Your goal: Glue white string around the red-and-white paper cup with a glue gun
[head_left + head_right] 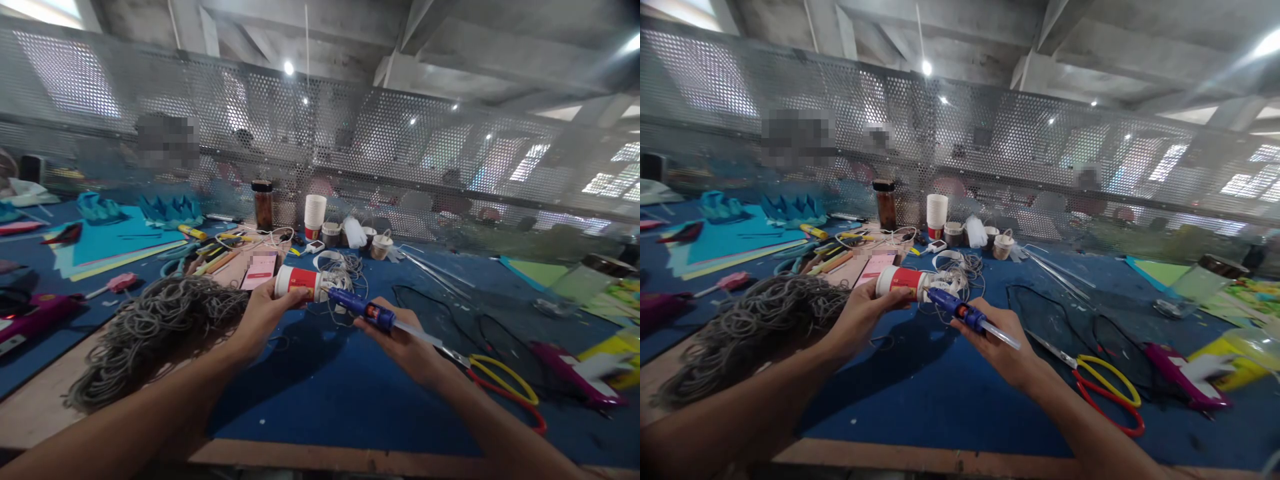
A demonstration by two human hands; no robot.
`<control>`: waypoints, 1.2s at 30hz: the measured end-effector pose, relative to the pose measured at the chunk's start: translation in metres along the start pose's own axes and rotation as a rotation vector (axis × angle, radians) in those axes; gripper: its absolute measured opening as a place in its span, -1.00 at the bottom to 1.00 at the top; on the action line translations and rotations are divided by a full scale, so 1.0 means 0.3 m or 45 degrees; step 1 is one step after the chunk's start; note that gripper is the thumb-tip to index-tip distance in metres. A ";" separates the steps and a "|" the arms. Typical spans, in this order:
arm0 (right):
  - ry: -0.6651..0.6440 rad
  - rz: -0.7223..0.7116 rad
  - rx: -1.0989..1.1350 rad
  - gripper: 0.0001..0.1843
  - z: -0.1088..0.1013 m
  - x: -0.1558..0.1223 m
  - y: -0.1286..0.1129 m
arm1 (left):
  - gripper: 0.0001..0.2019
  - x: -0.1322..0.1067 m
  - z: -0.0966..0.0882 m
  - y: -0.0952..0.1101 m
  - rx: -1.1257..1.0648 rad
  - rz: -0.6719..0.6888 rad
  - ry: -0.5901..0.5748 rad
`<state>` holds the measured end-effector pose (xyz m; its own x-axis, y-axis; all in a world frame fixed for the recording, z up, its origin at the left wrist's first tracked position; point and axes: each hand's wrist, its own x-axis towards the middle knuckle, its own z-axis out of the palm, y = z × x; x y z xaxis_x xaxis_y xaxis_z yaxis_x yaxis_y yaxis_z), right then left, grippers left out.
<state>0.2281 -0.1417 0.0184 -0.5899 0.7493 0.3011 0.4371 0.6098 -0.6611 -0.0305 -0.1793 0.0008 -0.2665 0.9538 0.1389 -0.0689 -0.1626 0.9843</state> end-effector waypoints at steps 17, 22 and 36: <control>-0.054 -0.044 -0.122 -0.69 -0.003 -0.003 -0.002 | -0.68 -0.003 0.004 0.015 0.072 0.017 0.039; -0.051 -0.072 -0.147 -0.68 -0.003 -0.004 0.001 | -0.67 -0.007 0.009 0.021 0.069 0.025 0.027; -0.047 -0.048 -0.165 -0.66 -0.003 -0.004 0.007 | -0.67 -0.005 0.012 0.025 0.079 0.003 0.029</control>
<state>0.2303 -0.1410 0.0172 -0.6310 0.7168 0.2966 0.4968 0.6671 -0.5552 -0.0272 -0.1812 0.0082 -0.2881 0.9474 0.1396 -0.0088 -0.1483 0.9889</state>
